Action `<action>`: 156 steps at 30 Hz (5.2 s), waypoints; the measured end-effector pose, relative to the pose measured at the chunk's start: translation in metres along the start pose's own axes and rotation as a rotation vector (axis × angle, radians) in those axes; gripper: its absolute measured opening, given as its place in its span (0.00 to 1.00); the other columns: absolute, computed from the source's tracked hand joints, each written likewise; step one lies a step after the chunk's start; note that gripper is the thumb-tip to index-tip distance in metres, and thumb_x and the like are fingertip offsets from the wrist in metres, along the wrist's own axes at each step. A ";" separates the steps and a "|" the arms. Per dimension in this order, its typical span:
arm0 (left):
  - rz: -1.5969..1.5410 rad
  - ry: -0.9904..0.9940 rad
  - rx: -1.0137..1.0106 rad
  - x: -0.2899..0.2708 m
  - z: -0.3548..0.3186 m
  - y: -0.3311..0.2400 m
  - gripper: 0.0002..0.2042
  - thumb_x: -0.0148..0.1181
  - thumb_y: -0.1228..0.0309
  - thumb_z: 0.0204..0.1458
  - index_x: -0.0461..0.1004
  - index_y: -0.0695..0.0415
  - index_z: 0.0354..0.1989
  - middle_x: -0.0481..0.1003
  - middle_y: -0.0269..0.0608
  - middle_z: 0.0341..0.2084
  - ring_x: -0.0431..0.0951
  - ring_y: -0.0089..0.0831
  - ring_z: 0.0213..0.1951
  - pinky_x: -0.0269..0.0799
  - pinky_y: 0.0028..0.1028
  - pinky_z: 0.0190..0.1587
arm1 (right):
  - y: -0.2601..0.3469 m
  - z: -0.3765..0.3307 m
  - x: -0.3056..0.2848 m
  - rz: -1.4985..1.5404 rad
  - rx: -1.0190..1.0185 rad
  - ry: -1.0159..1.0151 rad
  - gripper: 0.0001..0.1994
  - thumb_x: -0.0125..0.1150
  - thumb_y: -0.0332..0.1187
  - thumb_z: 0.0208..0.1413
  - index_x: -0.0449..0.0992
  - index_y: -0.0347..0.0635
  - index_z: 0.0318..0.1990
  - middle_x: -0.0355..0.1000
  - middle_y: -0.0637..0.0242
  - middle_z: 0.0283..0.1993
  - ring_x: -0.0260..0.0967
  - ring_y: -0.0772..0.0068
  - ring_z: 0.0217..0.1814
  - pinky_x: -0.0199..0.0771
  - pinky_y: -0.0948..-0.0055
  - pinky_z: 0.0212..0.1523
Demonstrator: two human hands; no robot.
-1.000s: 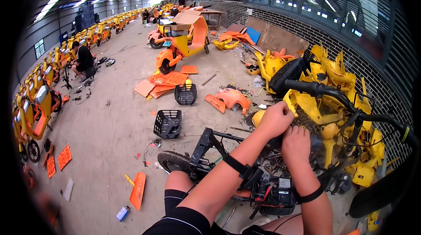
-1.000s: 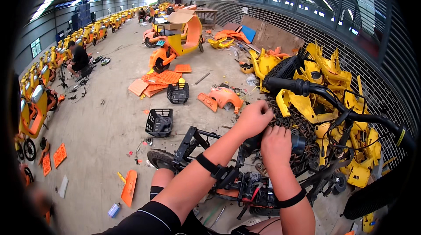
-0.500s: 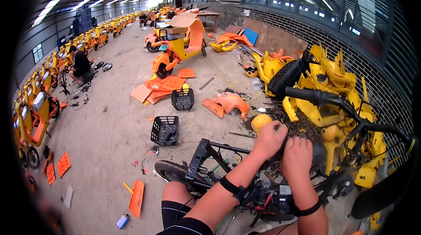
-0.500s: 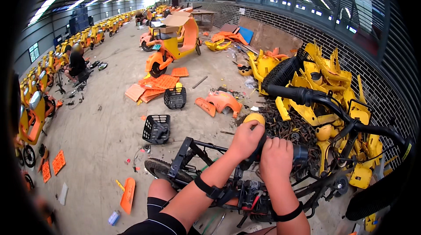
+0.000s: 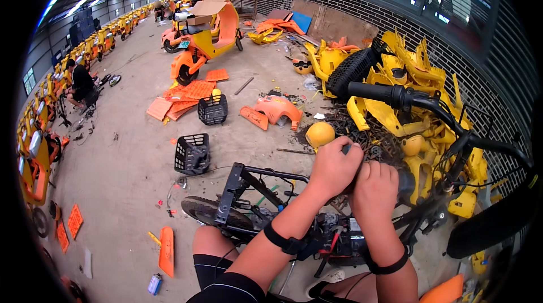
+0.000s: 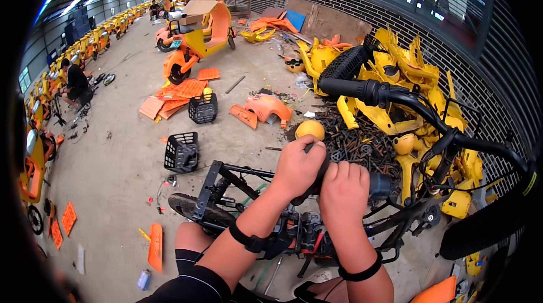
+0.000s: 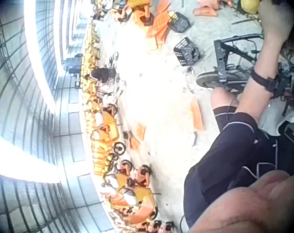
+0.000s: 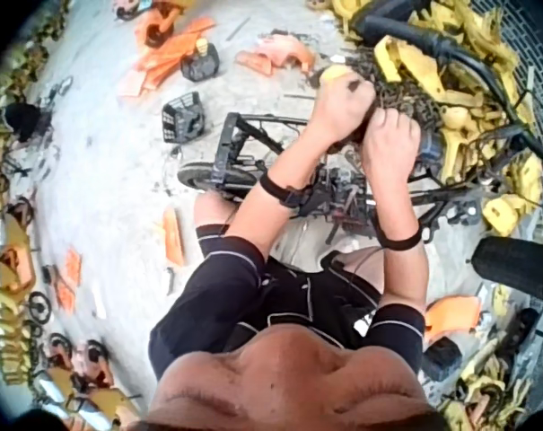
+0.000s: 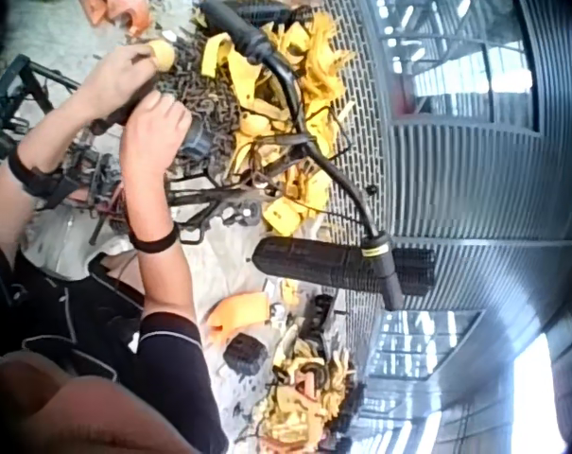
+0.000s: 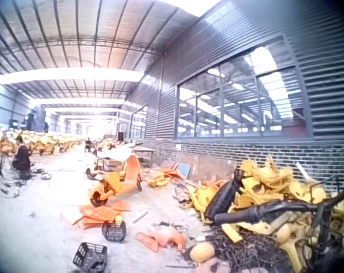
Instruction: The person uses a drill and a hammer to remove components from a motorcycle frame, then pulls wires through the metal structure.
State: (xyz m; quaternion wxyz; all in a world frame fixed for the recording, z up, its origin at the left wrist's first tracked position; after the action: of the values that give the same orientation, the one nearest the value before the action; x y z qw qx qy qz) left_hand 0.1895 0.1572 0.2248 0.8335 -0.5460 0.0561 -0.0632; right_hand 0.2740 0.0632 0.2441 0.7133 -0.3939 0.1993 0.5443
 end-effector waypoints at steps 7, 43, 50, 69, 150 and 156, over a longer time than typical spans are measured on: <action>-0.071 -0.103 0.011 -0.024 -0.003 0.002 0.16 0.55 0.63 0.59 0.77 0.67 0.33 0.75 0.63 0.23 0.79 0.57 0.29 0.74 0.41 0.34 | 0.014 0.015 -0.003 0.032 -0.110 -0.032 0.04 0.56 0.31 0.53 0.74 0.45 0.36 0.69 0.66 0.34 0.69 0.63 0.43 0.66 0.63 0.59; -0.017 -0.141 0.059 -0.028 -0.024 -0.003 0.16 0.57 0.62 0.58 0.78 0.66 0.37 0.79 0.59 0.30 0.80 0.55 0.37 0.75 0.40 0.42 | 0.025 -0.009 -0.030 0.139 -0.007 -0.053 0.16 0.64 0.25 0.43 0.72 0.41 0.43 0.69 0.61 0.44 0.66 0.56 0.57 0.56 0.57 0.71; -0.034 -0.131 0.049 -0.018 -0.013 0.008 0.16 0.57 0.63 0.58 0.79 0.66 0.37 0.79 0.58 0.31 0.80 0.53 0.36 0.75 0.38 0.42 | 0.021 -0.007 -0.022 0.124 -0.007 -0.039 0.15 0.64 0.25 0.42 0.72 0.40 0.41 0.68 0.60 0.43 0.66 0.54 0.54 0.57 0.57 0.69; -0.040 -0.176 0.099 -0.033 -0.023 0.000 0.17 0.53 0.62 0.59 0.77 0.68 0.37 0.77 0.60 0.28 0.79 0.50 0.31 0.73 0.38 0.38 | 0.027 -0.006 -0.035 0.142 -0.034 -0.098 0.14 0.63 0.27 0.44 0.72 0.42 0.41 0.69 0.62 0.43 0.67 0.58 0.54 0.56 0.59 0.70; -0.230 -0.271 0.127 -0.050 -0.007 0.033 0.18 0.51 0.62 0.63 0.72 0.66 0.28 0.70 0.37 0.21 0.65 0.24 0.27 0.66 0.31 0.33 | 0.027 0.003 -0.032 0.197 -0.129 -0.245 0.21 0.58 0.30 0.52 0.70 0.41 0.55 0.71 0.65 0.44 0.68 0.62 0.56 0.56 0.63 0.71; -0.020 -0.262 0.062 -0.039 0.000 0.033 0.21 0.51 0.59 0.62 0.76 0.70 0.34 0.76 0.58 0.24 0.74 0.41 0.27 0.71 0.39 0.37 | 0.018 0.002 -0.029 0.265 -0.118 -0.227 0.25 0.63 0.27 0.47 0.70 0.40 0.57 0.71 0.64 0.47 0.66 0.61 0.59 0.55 0.60 0.72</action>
State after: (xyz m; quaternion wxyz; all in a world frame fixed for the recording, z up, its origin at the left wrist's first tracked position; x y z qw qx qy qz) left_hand 0.1525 0.1763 0.1957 0.8495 -0.5241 -0.0607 -0.0015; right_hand 0.2472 0.0490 0.2595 0.6288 -0.3415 0.1353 0.6854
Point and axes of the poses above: each hand's wrist, its own z-axis towards the middle knuckle, its own x-axis out of the palm, y = z × x, the point moved 6 cm from there along z, towards the middle knuckle
